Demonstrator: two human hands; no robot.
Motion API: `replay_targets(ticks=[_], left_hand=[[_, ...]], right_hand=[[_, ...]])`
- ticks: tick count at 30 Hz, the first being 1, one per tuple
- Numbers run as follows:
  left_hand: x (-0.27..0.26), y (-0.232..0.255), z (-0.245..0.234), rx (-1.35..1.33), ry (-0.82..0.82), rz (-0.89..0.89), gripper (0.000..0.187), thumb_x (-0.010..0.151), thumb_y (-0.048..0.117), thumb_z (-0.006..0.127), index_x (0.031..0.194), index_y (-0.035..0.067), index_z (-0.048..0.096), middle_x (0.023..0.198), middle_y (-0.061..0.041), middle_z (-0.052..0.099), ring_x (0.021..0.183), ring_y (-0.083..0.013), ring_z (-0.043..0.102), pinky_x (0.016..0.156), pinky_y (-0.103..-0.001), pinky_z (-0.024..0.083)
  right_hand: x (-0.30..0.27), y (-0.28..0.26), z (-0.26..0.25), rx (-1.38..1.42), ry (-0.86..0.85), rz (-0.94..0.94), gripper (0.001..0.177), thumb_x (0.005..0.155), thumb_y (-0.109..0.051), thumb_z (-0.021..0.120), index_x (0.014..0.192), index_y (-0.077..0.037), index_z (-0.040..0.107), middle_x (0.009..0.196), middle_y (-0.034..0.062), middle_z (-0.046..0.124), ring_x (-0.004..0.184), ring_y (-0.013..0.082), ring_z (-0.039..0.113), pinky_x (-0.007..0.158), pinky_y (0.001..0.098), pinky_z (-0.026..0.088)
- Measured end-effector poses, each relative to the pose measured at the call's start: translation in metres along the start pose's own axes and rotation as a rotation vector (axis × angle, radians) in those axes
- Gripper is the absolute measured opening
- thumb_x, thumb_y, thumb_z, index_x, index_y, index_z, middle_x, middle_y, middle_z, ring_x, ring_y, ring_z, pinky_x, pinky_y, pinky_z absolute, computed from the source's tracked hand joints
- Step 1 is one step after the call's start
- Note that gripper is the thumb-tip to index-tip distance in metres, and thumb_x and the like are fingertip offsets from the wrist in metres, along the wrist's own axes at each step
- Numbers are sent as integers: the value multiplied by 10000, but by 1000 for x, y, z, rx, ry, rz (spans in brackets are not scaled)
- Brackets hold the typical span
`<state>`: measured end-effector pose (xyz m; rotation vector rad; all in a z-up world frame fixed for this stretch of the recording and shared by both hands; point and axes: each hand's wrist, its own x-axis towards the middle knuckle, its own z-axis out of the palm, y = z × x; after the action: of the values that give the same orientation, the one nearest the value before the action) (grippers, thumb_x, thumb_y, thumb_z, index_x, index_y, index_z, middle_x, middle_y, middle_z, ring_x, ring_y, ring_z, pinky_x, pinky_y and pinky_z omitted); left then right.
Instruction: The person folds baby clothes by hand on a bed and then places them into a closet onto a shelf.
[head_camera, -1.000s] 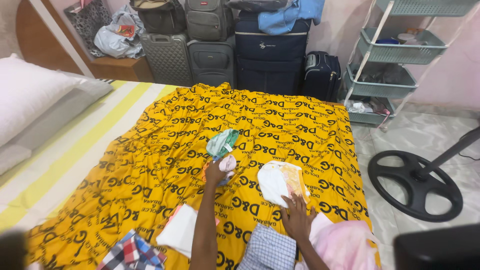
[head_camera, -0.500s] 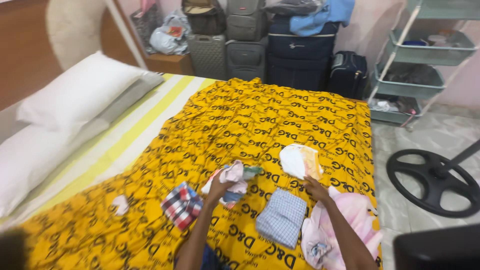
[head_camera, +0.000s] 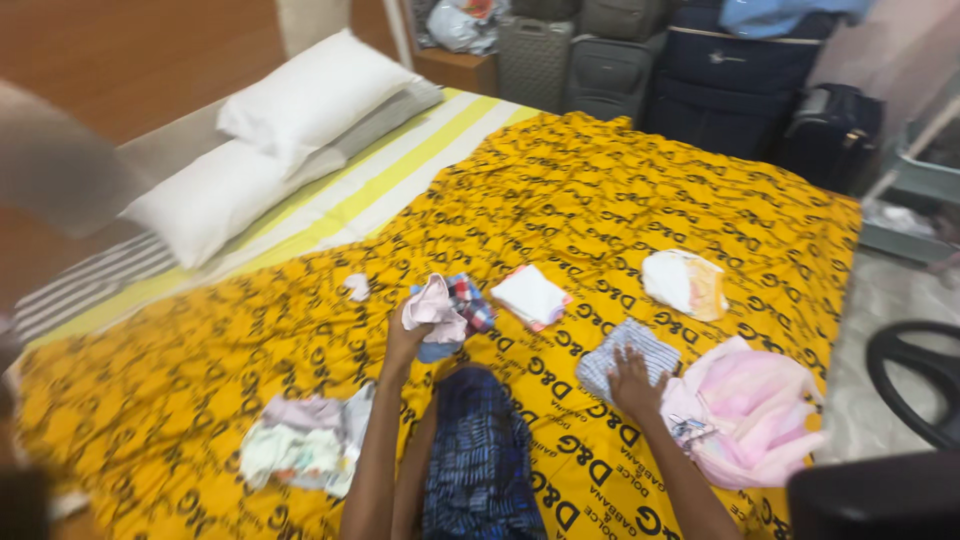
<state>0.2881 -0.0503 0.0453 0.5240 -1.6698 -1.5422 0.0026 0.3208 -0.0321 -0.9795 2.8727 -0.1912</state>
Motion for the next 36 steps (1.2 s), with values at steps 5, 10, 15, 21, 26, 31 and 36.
replay_targets(ticks=[5,10,15,21,26,31,36], left_hand=[[-43,51,-66,48,141,23,651,709,-56,686,1350,20,600,1164,-70,703,1057,-186,679,933,-312,537],[-86,82,-130,100,283,19,658,722,-43,696,1368,27,596,1184,-70,703,1054,-167,675,928,-301,531],[-118,100,-173,192,399,-35,656,723,-35,747,1357,40,594,1175,-73,706,1047,-170,675,917,-305,526],[-140,85,-208,237,423,-26,621,734,-41,725,1342,33,619,1179,-70,715,1060,-167,684,925,-295,523],[-140,25,-216,858,457,-97,734,724,185,813,1424,167,592,1355,-173,609,1269,-325,606,1083,-415,503],[-158,-20,-185,1282,203,-492,924,704,438,800,1527,224,439,1527,-177,345,1403,-415,398,1126,-578,359],[-156,-25,-173,1275,84,-630,1108,684,669,761,1585,240,280,1656,-149,88,1476,-470,200,1110,-731,202]], right_hand=[[-5,-3,-13,5,-33,9,676,1002,-605,220,1627,-393,69,1721,-100,-1,1574,167,63,1164,738,24],[-8,-9,-19,13,-34,16,657,1011,-588,215,1625,-393,84,1727,-98,2,1575,172,60,1159,754,31],[-13,-10,-24,53,-18,4,670,997,-604,223,1619,-381,111,1721,-92,10,1573,184,50,1153,750,36],[-17,-12,-26,65,-18,7,675,996,-600,226,1624,-373,123,1725,-87,20,1577,181,53,1163,747,44],[-18,-13,-28,78,-24,-1,671,995,-586,221,1621,-368,114,1723,-90,6,1576,184,33,1158,752,29],[-17,-12,-27,89,-24,7,684,986,-598,212,1622,-373,104,1723,-92,1,1577,182,28,1157,751,26],[-15,-11,-21,71,-1,-6,674,995,-621,190,1620,-389,96,1720,-84,2,1576,199,29,1155,748,13]])
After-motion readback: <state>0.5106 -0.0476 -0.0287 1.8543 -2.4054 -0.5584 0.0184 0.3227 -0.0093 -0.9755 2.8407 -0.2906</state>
